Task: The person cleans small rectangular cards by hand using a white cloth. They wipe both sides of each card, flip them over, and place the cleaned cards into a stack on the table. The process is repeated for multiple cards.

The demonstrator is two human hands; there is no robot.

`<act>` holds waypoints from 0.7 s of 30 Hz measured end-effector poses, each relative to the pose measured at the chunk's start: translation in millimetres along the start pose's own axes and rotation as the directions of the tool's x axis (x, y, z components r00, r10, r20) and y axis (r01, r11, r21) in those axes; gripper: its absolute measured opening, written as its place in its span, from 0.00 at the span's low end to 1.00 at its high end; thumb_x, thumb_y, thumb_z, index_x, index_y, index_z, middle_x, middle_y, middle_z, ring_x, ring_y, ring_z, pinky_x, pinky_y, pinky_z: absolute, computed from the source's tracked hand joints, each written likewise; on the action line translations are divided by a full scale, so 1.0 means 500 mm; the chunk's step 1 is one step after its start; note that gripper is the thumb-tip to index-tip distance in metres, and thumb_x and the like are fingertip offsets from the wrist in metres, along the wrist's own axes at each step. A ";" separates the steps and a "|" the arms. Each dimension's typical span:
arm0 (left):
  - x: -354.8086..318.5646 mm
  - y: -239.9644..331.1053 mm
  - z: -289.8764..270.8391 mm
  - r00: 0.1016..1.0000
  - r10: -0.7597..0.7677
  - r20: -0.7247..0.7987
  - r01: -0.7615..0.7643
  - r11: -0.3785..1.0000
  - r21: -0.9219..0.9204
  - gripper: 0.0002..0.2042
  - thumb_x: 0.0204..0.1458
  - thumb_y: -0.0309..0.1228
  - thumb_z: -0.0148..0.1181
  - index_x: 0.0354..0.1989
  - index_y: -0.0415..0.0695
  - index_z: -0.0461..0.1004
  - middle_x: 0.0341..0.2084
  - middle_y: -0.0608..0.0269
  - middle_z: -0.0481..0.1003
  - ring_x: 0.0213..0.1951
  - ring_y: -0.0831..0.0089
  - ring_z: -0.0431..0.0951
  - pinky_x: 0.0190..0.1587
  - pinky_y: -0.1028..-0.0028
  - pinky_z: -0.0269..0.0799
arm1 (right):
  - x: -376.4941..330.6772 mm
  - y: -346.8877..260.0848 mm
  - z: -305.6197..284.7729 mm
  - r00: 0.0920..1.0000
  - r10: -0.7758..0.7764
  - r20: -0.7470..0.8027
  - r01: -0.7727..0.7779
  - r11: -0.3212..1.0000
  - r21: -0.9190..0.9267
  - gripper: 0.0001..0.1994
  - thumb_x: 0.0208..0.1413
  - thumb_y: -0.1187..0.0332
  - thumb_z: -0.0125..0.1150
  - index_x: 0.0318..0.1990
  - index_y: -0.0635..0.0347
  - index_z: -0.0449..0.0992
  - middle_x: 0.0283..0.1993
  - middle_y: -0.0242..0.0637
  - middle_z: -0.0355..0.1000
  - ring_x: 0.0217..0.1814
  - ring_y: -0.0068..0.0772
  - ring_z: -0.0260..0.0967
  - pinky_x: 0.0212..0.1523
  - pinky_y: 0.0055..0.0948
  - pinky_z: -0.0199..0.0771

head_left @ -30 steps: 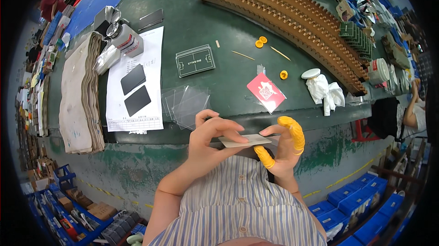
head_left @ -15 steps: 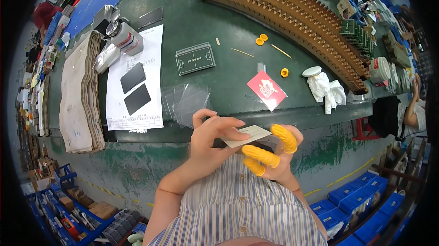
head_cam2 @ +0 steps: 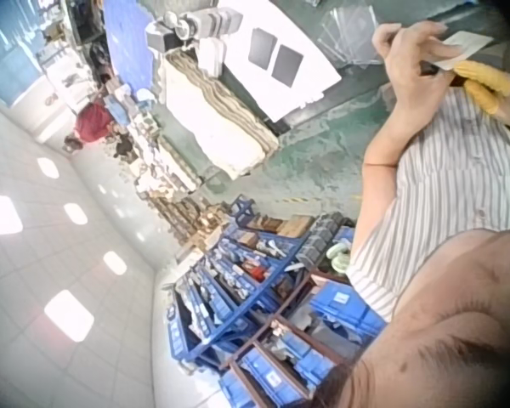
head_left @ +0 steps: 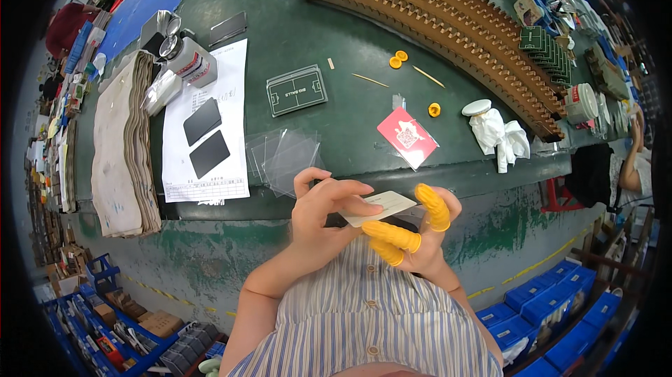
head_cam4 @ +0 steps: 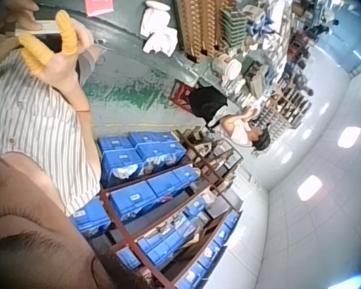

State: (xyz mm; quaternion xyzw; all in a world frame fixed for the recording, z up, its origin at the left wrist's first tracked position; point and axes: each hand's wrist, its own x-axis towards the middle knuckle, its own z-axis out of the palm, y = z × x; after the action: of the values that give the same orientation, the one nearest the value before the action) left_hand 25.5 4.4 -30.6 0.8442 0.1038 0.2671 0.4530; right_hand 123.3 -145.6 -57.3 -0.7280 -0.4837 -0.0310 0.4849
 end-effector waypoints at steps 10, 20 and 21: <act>-0.005 -0.009 0.004 0.998 -0.017 -0.063 0.015 0.999 -0.032 0.17 0.40 0.26 0.67 0.40 0.46 0.70 0.27 0.75 0.80 0.31 0.86 0.75 0.51 0.71 0.49 | 0.004 0.006 -0.020 1.000 -0.021 0.004 0.021 0.988 -0.153 0.14 0.40 0.57 0.68 0.39 0.28 0.80 0.57 0.34 0.57 0.54 0.41 0.49 0.52 0.35 0.54; -0.008 -0.008 0.007 0.999 0.005 -0.034 -0.004 1.000 0.026 0.21 0.36 0.27 0.71 0.40 0.45 0.67 0.26 0.71 0.80 0.35 0.85 0.73 0.55 0.70 0.47 | 0.006 -0.003 -0.002 0.999 -0.042 0.000 0.042 0.999 -0.005 0.16 0.41 0.57 0.68 0.42 0.27 0.79 0.55 0.32 0.58 0.55 0.39 0.49 0.52 0.35 0.54; -0.008 -0.008 0.008 0.999 -0.003 -0.040 0.004 1.000 0.008 0.21 0.36 0.27 0.70 0.39 0.46 0.68 0.27 0.72 0.80 0.34 0.85 0.74 0.53 0.70 0.47 | 0.006 -0.003 -0.005 0.999 -0.035 -0.010 0.035 0.999 -0.015 0.16 0.41 0.57 0.68 0.41 0.27 0.79 0.55 0.32 0.58 0.55 0.39 0.49 0.51 0.35 0.55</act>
State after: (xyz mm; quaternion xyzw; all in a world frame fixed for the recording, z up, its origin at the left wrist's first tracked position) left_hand 24.6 2.5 -37.1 0.8404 0.1155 0.2825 0.4478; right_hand 124.8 -145.1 -53.5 -0.7230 -0.4936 -0.0466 0.4812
